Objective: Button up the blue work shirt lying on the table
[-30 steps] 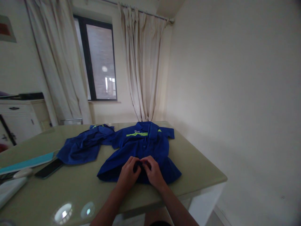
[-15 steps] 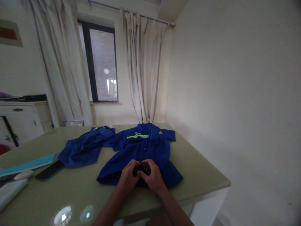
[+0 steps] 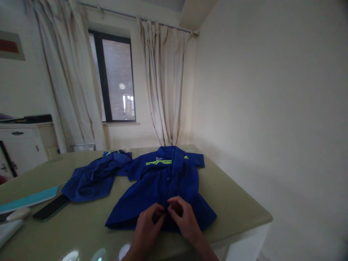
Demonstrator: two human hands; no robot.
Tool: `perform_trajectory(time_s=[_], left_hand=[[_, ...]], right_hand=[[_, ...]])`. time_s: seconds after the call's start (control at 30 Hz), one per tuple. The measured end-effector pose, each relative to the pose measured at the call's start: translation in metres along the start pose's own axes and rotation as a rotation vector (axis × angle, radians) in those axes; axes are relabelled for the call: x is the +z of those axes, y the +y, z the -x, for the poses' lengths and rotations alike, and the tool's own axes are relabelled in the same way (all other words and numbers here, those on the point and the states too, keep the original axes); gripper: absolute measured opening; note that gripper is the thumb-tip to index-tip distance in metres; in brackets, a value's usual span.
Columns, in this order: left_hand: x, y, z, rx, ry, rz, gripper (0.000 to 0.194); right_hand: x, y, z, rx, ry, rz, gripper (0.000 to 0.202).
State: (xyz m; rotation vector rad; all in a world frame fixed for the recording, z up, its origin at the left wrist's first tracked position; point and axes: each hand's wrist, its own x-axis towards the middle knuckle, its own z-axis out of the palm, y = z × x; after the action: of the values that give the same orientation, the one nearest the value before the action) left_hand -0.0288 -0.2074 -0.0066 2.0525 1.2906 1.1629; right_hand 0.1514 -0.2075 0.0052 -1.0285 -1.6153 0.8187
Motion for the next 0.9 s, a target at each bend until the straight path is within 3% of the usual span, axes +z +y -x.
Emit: perform_trajectory(time_s=[0.1,0.2,0.3,0.43,0.6,0.7,0.8,0.9], left_hand=[[0.008,-0.004,0.015,0.003,-0.048,-0.144,0.017],[0.009,0.002,0.019,0.259,0.028,-0.414,0.028],[0.004,0.012,0.015,0.475,0.087,-0.582,0.033],[-0.001,0.007,0.014,0.388,0.175,-0.626,0.042],[0.008,-0.010,0.026,0.507,0.195,-0.627,0.035],[0.010,-0.003,0.025,0.486,0.140,-0.594,0.028],[0.010,0.007,0.018,0.450,0.090,-0.578,0.027],[0.009,0.011,0.011,0.434,0.057,-0.599,0.024]], right_hand=[[-0.002,-0.001,0.016,-0.077,0.016,0.131,0.018],[-0.004,-0.001,0.024,-0.119,0.034,0.253,0.031],[-0.008,-0.003,0.026,-0.098,-0.052,0.339,0.031],[-0.014,-0.010,0.025,-0.099,-0.126,0.304,0.026],[-0.018,-0.018,0.000,-0.055,0.040,0.282,0.010],[-0.009,-0.019,-0.028,0.105,0.131,0.496,0.024],[0.005,-0.016,-0.053,0.266,0.057,0.746,0.047],[0.011,-0.009,-0.068,0.303,-0.003,0.818,0.044]])
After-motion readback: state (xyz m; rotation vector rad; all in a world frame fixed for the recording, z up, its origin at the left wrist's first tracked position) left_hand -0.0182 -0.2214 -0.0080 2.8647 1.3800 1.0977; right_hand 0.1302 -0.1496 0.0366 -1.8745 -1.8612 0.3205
